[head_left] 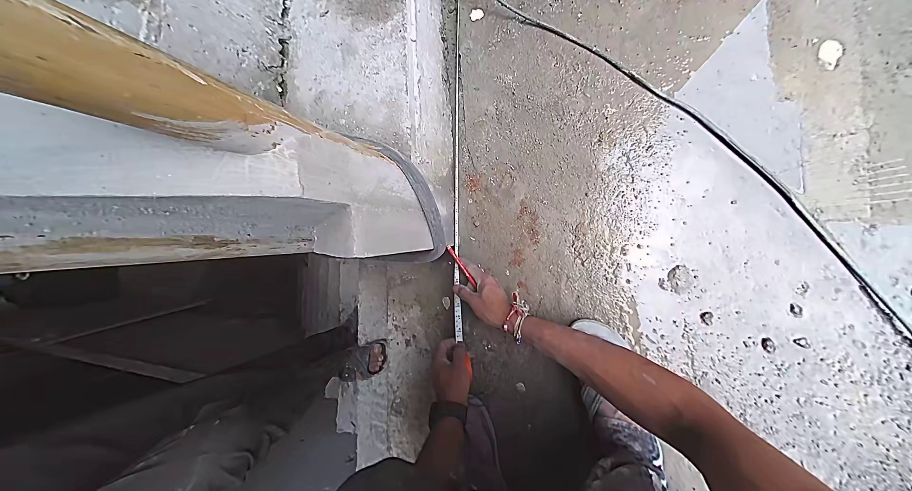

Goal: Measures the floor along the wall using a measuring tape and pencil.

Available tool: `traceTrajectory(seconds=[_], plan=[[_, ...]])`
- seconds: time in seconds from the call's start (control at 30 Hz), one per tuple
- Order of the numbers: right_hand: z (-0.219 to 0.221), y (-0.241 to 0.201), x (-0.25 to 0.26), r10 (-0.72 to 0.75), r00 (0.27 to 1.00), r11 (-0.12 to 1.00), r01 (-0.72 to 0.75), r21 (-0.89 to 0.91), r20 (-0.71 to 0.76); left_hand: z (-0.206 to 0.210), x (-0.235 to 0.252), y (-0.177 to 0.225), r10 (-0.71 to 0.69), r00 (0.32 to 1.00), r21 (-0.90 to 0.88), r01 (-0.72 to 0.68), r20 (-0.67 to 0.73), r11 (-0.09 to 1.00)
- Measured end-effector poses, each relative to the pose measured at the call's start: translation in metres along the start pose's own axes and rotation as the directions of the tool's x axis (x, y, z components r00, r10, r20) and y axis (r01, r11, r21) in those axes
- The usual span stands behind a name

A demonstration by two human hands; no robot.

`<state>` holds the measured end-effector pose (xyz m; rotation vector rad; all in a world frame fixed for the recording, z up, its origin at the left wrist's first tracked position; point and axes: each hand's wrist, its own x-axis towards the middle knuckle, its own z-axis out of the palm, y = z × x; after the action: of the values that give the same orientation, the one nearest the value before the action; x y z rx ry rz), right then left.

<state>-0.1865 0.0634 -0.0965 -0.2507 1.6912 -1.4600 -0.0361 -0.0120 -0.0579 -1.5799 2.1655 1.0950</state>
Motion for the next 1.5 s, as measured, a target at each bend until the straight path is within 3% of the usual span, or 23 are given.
traceTrajectory(seconds=[0.67, 1.27, 1.5], plan=[[0.0008, 0.0022, -0.0002, -0.008, 1.000, 1.000, 0.008, 0.011, -0.023, -0.0019, -0.0001, 0.0006, -0.004, 1.000, -0.092, 0.003, -0.003, 0.996], [0.0029, 0.0000, -0.0029, 0.027, 0.999, 0.999, -0.028, -0.032, -0.027, -0.0033, 0.0030, 0.0010, -0.032, 0.999, -0.071, 0.033, 0.019, 0.997], [0.0068, 0.0036, -0.0011, -0.011, 0.997, 0.999, 0.014, 0.037, -0.075, -0.0034, 0.0047, 0.0009, -0.031, 0.999, -0.061, 0.032, 0.016, 0.998]])
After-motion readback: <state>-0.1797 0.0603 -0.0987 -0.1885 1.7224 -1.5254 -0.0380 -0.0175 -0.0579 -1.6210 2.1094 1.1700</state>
